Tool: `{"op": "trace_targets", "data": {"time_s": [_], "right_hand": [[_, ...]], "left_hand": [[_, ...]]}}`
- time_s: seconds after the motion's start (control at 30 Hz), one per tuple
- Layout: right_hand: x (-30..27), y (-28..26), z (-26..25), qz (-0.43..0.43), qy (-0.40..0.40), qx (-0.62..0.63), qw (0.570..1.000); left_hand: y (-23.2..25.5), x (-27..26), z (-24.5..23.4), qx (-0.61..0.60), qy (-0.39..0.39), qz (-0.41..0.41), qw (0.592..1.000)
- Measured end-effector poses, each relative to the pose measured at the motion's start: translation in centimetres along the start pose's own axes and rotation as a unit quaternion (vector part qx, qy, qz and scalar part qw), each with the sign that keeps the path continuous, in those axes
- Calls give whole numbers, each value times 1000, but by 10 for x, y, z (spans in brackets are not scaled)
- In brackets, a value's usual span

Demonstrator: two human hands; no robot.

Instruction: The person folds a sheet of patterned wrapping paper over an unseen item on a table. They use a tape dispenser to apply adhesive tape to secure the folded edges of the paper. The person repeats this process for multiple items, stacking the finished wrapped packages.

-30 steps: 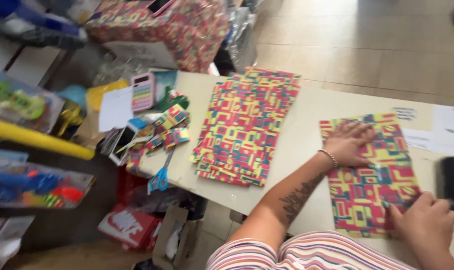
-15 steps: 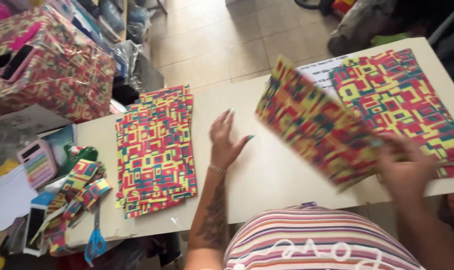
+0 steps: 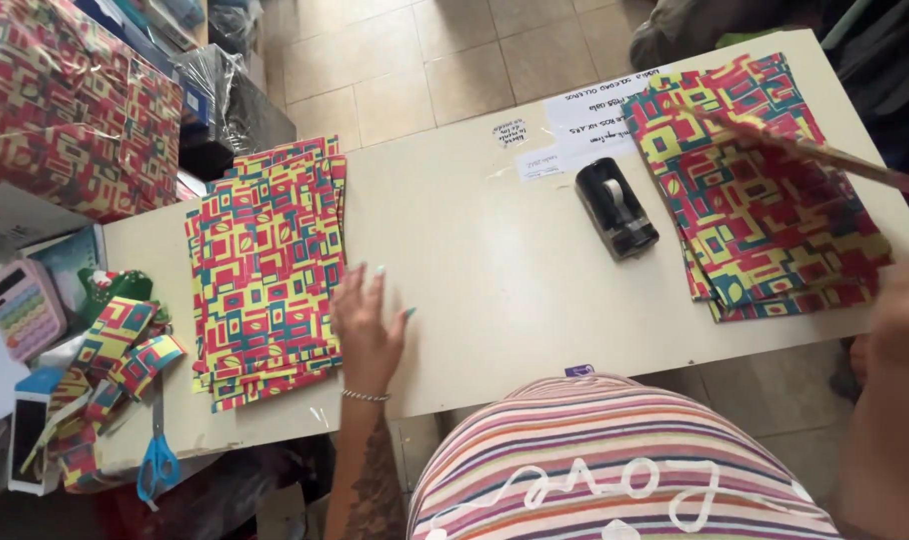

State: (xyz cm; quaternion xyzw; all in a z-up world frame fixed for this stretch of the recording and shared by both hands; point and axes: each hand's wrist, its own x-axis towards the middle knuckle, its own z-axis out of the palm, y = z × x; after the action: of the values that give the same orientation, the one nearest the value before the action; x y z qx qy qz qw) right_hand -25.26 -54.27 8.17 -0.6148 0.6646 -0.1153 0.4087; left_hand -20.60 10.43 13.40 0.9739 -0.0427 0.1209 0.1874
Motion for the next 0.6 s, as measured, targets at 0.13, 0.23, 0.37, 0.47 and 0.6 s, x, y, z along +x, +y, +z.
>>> {"op": "trace_targets", "data": {"time_s": [0.13, 0.23, 0.37, 0.47, 0.6], "right_hand": [[-110, -37, -3, -851, 54, -65, 518], [-115, 1, 30, -840, -25, -158, 519], [-104, 39, 59, -770, -11, -263, 581], [-120, 32, 60, -765, -4, -264, 588], [-100, 49, 83, -759, 23, -310, 572]], "left_hand": [[-44, -21, -24, 105, -19, -45, 993], [-63, -40, -42, 112, -87, -87, 986], [-87, -57, -44, 96, -165, -111, 975], [-102, -64, -32, 47, -117, -106, 986], [-117, -73, -10, 33, 10, -44, 998]]}}
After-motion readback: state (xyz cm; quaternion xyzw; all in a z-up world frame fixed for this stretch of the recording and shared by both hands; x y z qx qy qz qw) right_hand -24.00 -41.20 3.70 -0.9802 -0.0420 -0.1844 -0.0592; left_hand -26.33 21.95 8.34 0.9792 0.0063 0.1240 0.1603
